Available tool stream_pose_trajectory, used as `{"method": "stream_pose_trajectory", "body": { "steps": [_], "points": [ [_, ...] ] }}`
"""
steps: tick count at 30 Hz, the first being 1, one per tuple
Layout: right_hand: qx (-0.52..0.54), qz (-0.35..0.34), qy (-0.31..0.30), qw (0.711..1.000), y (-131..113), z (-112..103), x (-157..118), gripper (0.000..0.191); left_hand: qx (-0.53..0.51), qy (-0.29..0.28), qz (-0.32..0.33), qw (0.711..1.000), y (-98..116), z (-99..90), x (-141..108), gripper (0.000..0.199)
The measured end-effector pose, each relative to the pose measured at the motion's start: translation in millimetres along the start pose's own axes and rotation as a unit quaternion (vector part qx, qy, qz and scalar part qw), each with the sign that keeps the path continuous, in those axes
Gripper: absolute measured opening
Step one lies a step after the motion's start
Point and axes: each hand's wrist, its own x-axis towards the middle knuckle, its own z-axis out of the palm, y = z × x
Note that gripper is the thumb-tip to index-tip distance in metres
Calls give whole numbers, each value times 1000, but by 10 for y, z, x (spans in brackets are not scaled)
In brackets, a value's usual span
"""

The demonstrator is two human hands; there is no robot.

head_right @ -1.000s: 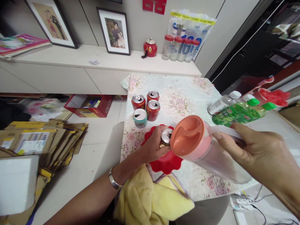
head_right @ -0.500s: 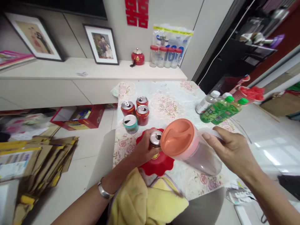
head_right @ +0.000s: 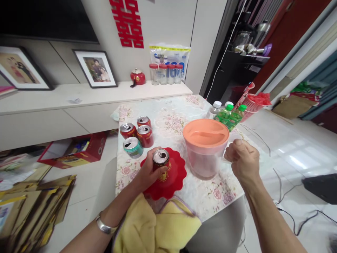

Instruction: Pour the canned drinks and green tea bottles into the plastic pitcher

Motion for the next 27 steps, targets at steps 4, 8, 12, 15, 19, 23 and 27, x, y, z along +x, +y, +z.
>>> {"method": "stream_pose_trajectory", "body": {
  "steps": [4, 8, 12, 15, 19, 23, 27],
  "points": [
    [62, 5, 44, 997, 200, -62, -76, 49, 9, 0, 6, 1000, 8, -4, 3, 68],
    [94, 14, 67, 993, 337, -129, -148, 42, 12, -2, -1, 1000, 0, -4, -3, 69],
    [104, 22, 88, 990, 465, -193, -240, 34, 4, -5, -2, 1000, -18, -10, -2, 72],
    [106, 25, 103, 989, 548, -230, -310, 32, -4, -9, -8, 1000, -20, -26, 3, 74],
    [103, 21, 121, 987, 603, -246, -372, 31, -14, -23, -34, 999, 2, -49, 8, 77],
    [89, 3, 142, 986, 603, -202, -380, 34, -23, -22, -77, 997, 38, -39, 16, 88],
    [65, -3, 154, 986, 567, -130, -347, 45, -15, 7, -103, 994, 87, -12, 23, 89]
  ]
}}
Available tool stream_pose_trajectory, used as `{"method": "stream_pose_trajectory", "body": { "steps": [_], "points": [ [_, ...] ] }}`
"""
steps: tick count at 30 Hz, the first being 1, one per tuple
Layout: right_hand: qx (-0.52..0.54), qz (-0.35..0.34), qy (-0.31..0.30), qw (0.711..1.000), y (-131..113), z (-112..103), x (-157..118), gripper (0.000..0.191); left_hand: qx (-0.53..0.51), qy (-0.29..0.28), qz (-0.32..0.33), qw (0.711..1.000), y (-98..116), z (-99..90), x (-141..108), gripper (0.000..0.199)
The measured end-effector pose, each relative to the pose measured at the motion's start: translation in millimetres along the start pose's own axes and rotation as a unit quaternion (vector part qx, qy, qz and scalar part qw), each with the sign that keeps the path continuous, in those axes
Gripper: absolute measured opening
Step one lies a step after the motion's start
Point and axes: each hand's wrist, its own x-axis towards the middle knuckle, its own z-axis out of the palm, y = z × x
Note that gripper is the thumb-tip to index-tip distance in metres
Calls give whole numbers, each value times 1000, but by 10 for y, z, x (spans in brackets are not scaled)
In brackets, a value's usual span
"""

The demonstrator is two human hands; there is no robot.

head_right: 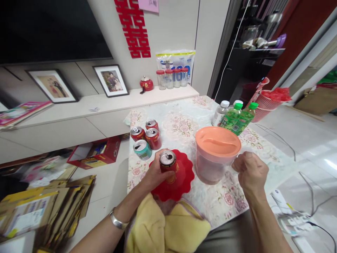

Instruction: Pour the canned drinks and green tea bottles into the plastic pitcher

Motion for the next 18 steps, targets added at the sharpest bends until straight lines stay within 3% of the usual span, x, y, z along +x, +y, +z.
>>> {"method": "stream_pose_trajectory", "body": {
  "steps": [8, 18],
  "points": [
    [-53, -18, 33, 998, -64, 142, -3, 55, -5, 47, -12, 999, 158, -20, -109, 88],
    [-61, -24, 72, 995, -49, 107, -82, 45, -34, 27, -41, 998, 106, -5, -127, 88]
  ]
}}
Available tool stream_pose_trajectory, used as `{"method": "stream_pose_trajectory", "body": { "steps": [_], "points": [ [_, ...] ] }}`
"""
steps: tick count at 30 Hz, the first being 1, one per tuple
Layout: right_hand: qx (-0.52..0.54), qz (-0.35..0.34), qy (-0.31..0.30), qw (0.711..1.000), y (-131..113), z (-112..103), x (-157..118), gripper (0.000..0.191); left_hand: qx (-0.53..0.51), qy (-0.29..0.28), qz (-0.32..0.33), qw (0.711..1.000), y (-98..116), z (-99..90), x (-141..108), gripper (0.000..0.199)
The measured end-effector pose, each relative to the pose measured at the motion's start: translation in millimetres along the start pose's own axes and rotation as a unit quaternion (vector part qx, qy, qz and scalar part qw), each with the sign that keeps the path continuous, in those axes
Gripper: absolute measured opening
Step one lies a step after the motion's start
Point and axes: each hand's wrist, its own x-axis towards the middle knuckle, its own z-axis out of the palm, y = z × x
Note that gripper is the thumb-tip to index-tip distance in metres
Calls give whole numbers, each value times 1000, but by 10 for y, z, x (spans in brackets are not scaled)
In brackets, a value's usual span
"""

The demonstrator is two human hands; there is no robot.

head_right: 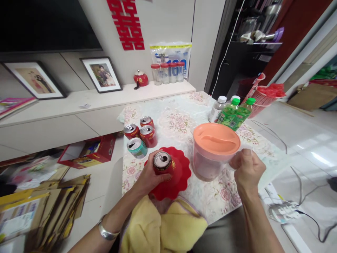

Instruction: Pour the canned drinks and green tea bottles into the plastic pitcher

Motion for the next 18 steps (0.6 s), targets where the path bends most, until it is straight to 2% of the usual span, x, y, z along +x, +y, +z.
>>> {"method": "stream_pose_trajectory", "body": {
  "steps": [6, 10, 13, 18],
  "points": [
    [43, 34, 1, 999, 116, -118, 25, 33, 11, -21, 44, 999, -50, -12, -31, 85],
    [57, 33, -10, 998, 77, -168, 49, 33, 25, -57, 58, 996, -4, -41, -64, 78],
    [47, 26, -22, 998, -121, -137, 47, 37, -2, -48, 55, 997, 17, -44, -79, 79],
    [-9, 42, -35, 998, -665, 48, -17, 56, -63, -12, 41, 997, -1, -11, -102, 80]
  ]
}}
